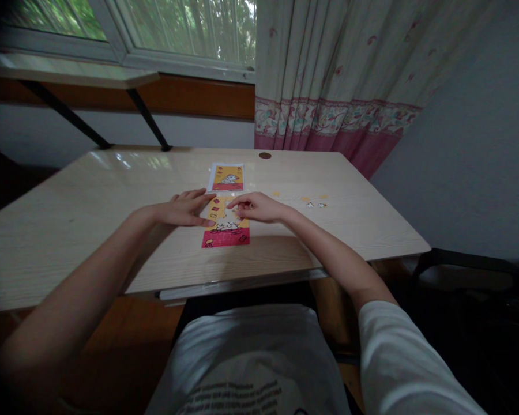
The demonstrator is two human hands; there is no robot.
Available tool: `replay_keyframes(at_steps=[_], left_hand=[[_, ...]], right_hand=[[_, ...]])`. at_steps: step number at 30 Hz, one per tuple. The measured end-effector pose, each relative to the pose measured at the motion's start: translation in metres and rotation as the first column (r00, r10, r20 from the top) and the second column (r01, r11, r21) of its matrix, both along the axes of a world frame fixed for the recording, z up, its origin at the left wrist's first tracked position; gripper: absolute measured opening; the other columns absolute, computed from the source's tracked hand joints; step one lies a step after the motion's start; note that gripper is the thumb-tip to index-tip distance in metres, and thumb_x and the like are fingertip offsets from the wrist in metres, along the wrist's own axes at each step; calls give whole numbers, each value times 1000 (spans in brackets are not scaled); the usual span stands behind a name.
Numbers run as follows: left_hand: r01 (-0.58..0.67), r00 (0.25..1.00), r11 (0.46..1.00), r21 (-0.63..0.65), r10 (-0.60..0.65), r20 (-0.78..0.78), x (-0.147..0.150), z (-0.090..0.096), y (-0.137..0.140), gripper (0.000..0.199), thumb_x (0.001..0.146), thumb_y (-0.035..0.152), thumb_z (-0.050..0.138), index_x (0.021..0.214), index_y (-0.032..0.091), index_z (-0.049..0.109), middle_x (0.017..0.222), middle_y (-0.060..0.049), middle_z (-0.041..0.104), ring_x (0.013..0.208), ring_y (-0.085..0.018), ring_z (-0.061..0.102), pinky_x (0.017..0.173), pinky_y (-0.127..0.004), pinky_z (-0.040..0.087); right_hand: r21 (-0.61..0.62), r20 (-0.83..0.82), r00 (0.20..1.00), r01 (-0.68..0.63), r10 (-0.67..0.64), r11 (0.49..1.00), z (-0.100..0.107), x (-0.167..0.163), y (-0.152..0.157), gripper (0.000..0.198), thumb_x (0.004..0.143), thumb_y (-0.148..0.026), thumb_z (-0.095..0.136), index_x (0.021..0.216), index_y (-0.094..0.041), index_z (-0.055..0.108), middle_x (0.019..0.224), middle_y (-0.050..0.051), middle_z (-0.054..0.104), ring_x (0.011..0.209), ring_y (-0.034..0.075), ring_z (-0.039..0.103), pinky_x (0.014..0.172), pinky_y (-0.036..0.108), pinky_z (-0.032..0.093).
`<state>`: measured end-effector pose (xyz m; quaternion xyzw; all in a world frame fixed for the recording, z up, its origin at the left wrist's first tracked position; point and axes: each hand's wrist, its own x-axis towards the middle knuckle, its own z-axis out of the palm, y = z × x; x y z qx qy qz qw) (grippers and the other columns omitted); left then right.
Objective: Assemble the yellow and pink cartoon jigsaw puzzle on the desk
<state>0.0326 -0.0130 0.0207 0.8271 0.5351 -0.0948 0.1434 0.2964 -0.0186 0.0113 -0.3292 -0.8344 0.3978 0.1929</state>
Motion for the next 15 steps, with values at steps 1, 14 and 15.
replay_keyframes(at_steps=[1, 14, 15], left_hand=[[3, 1000, 1000, 0, -3, -4, 0, 0, 0, 123, 64, 90, 48, 162, 22, 17, 168, -20, 12, 152, -45, 11, 116, -62, 19], [24, 1000, 1000, 11, -23, -21, -1, -1, 1, 121, 66, 88, 48, 162, 22, 17, 168, -18, 15, 152, -44, 12, 116, -62, 19], [24, 999, 1000, 11, -24, -21, -1, -1, 1, 121, 66, 88, 48, 162, 22, 17, 168, -19, 15, 152, -44, 12, 117, -62, 19]], right_hand=[[-10, -3, 1000, 9, -9, 1000, 1, 0, 0, 28, 87, -26, 60, 110, -15, 71, 76, 0, 62, 65, 11, 48, 60, 25, 38], [-374, -198, 944, 177, -265, 910, 6, -6, -2, 12, 69, -17, 74, 74, -16, 64, 70, 0, 66, 66, 10, 58, 65, 24, 48], [-380, -205, 940, 179, -272, 907, 5, -6, -2, 12, 69, -16, 75, 74, -16, 64, 69, 0, 65, 65, 10, 58, 65, 24, 48]])
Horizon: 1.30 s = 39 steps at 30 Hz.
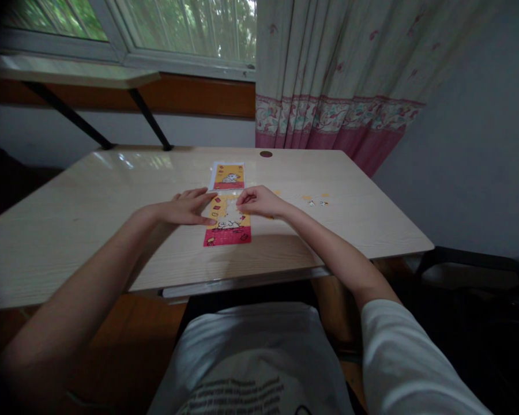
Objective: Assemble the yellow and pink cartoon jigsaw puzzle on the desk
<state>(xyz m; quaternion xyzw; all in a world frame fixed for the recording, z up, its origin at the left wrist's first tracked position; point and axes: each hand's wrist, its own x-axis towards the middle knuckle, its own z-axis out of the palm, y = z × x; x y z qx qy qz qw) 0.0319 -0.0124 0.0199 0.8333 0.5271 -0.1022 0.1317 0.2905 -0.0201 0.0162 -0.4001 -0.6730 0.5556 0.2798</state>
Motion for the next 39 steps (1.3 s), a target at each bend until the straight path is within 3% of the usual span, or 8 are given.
replay_keyframes(at_steps=[9, 14, 19, 22, 26, 31, 34, 39], left_hand=[[-9, 1000, 1000, -6, 9, 0, 1, 0, 0, 123, 64, 90, 47, 162, 21, 17, 168, -20, 12, 153, -42, 10, 116, -63, 19], [-13, 1000, 1000, -3, 13, 4, 0, -1, 1, 125, 63, 93, 46, 162, 22, 18, 168, -18, 15, 152, -46, 11, 117, -61, 19], [-17, 1000, 1000, 0, 17, 13, -1, -2, 2, 125, 63, 93, 45, 162, 22, 18, 168, -19, 14, 151, -47, 11, 117, -62, 19], [-30, 999, 1000, 2, 30, 10, -1, -1, 2, 123, 63, 92, 45, 162, 24, 19, 168, -17, 15, 150, -49, 13, 115, -64, 20], [-30, 1000, 1000, 8, 30, -10, -1, -2, 3, 121, 64, 91, 45, 162, 24, 19, 168, -17, 15, 150, -49, 14, 115, -65, 20], [-40, 999, 999, 2, 40, -21, 0, -2, 3, 122, 64, 91, 45, 162, 23, 18, 168, -18, 12, 150, -48, 14, 115, -65, 21], [-41, 999, 999, 1, 41, -17, 0, 0, 1, 122, 64, 91, 46, 162, 24, 19, 168, -17, 12, 151, -47, 13, 116, -64, 21], [-43, 999, 999, 5, 43, -16, 0, 0, 1, 121, 63, 92, 45, 162, 26, 18, 168, -16, 13, 151, -48, 13, 115, -66, 21]], right_hand=[[-12, 9, 998, 67, -67, 998, -5, 1, 3, 11, 73, -15, 74, 83, -14, 71, 71, 2, 68, 66, 10, 60, 64, 24, 50], [163, 62, 993, 91, -102, 982, 8, 25, 15, 17, 73, -22, 76, 88, -14, 74, 78, 5, 72, 70, 13, 62, 66, 26, 50], [479, 142, 936, 219, -321, 850, 26, 87, 37, 20, 81, -28, 69, 96, -16, 76, 85, 7, 73, 74, 15, 61, 70, 28, 49], [558, 233, 867, 251, -440, 791, 28, 125, 47, 19, 82, -27, 67, 93, -15, 77, 86, 8, 73, 76, 16, 61, 72, 30, 48], [455, 382, 828, 219, -411, 863, 21, 149, 51, 13, 77, -21, 70, 86, -14, 76, 80, 7, 72, 72, 16, 61, 71, 29, 47], [257, 504, 824, 145, -261, 955, 11, 135, 45, 18, 74, -20, 70, 90, -12, 75, 66, 2, 66, 56, 11, 53, 56, 25, 40], [246, 549, 803, 112, -234, 963, 11, 125, 44, 20, 72, -17, 69, 90, -11, 74, 62, 1, 63, 53, 9, 49, 53, 24, 37], [336, 587, 756, 98, -290, 937, 9, 119, 47, 15, 69, -14, 67, 83, -11, 74, 67, 2, 65, 58, 10, 52, 55, 23, 38]])
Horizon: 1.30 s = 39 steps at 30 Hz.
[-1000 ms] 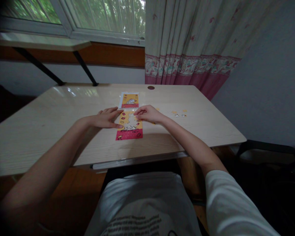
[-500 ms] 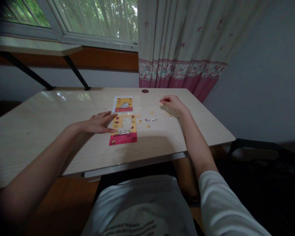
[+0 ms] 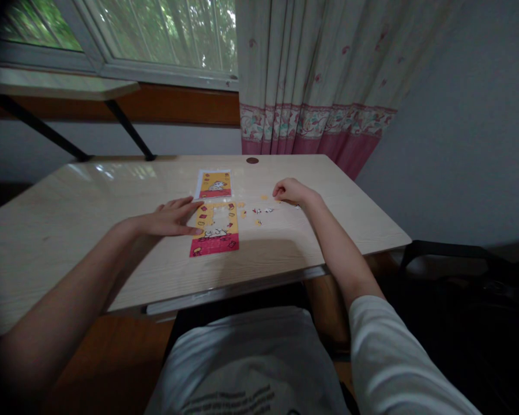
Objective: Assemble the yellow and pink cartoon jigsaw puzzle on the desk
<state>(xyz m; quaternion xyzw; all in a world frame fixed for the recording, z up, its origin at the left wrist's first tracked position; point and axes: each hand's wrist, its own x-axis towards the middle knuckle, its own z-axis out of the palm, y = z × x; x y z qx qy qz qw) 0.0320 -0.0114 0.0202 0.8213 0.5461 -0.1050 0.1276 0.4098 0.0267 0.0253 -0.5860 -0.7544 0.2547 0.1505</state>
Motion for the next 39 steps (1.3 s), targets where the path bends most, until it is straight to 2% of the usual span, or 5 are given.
replay_keyframes(at_steps=[11, 21, 27, 34, 39], left_hand=[[10, 1000, 1000, -3, -10, 6, -1, -1, 1, 120, 65, 90, 46, 162, 25, 18, 168, -17, 14, 150, -50, 14, 115, -65, 21], [17, 1000, 1000, -4, -17, 11, 1, 1, -1, 121, 65, 90, 46, 162, 24, 17, 167, -19, 15, 150, -48, 14, 115, -64, 21], [29, 999, 1000, 3, -29, 23, 0, -1, 1, 123, 63, 92, 45, 161, 23, 19, 167, -22, 14, 151, -45, 13, 115, -62, 20], [33, 999, 999, 1, -33, 32, -2, -4, 2, 125, 62, 93, 46, 161, 22, 18, 167, -22, 14, 152, -44, 11, 116, -61, 20], [30, 999, 1000, 4, -31, 44, -3, -5, 3, 123, 62, 92, 46, 162, 25, 18, 167, -19, 16, 152, -45, 12, 116, -63, 18]], right_hand=[[105, 23, 997, -71, 69, 992, 4, -6, -9, 12, 77, -18, 63, 79, -14, 74, 64, 2, 65, 60, 12, 53, 62, 26, 38], [159, 37, 929, -370, 369, 915, -11, -74, -25, 25, 80, -29, 71, 98, -13, 75, 92, 9, 72, 79, 16, 61, 71, 26, 40], [101, 136, 939, -330, 315, 939, -12, -83, -25, 23, 75, -26, 78, 93, -13, 73, 91, 9, 72, 77, 16, 60, 69, 26, 39], [81, 52, 953, -302, 298, 950, -9, -81, -27, 23, 70, -24, 80, 88, -16, 69, 90, 7, 71, 76, 16, 60, 67, 26, 41], [-24, -201, 939, -289, 279, 957, -8, -82, -31, 11, 75, -20, 71, 84, -15, 67, 77, 3, 69, 68, 12, 58, 61, 23, 41]])
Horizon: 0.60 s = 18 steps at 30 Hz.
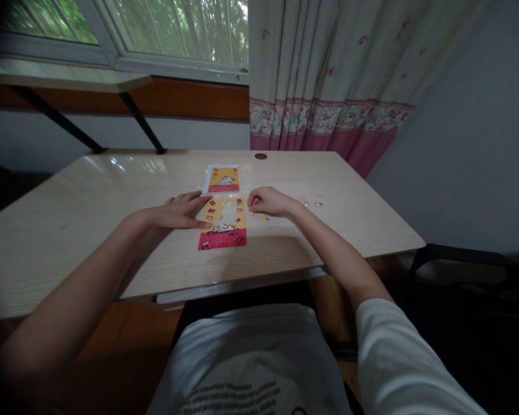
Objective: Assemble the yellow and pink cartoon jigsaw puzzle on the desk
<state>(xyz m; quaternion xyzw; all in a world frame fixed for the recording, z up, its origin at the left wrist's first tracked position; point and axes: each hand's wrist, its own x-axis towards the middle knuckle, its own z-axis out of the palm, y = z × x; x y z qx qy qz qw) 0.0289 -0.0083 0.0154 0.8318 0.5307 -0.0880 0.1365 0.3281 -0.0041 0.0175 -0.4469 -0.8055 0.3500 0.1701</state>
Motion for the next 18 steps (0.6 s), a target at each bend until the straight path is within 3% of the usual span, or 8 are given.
replay_keyframes(at_steps=[4, 7, 18], left_hand=[[2, 1000, 1000, -9, -2, 0, 1, 2, -1, 123, 62, 92, 46, 161, 24, 19, 167, -20, 14, 152, -45, 11, 116, -64, 18], [-2, 1000, 1000, -13, 2, -8, 2, 3, -2, 125, 62, 93, 45, 161, 22, 19, 167, -22, 12, 152, -46, 10, 115, -64, 18], [-7, 1000, 1000, -5, 7, -9, 1, -1, 0, 125, 61, 93, 46, 162, 24, 17, 168, -19, 14, 152, -44, 11, 115, -63, 18]], right_hand=[[-154, -218, 975, 0, -34, 988, 2, -9, -5, 11, 76, -22, 70, 84, -15, 67, 74, 2, 69, 65, 10, 58, 57, 22, 42], [-181, -288, 957, -21, -32, 983, 2, -20, -8, 12, 74, -20, 73, 83, -16, 68, 74, 2, 70, 65, 10, 58, 59, 23, 45], [-63, -175, 976, -144, 131, 988, -8, -39, -8, 11, 79, -21, 71, 86, -15, 77, 79, 3, 75, 72, 13, 64, 70, 26, 48]])
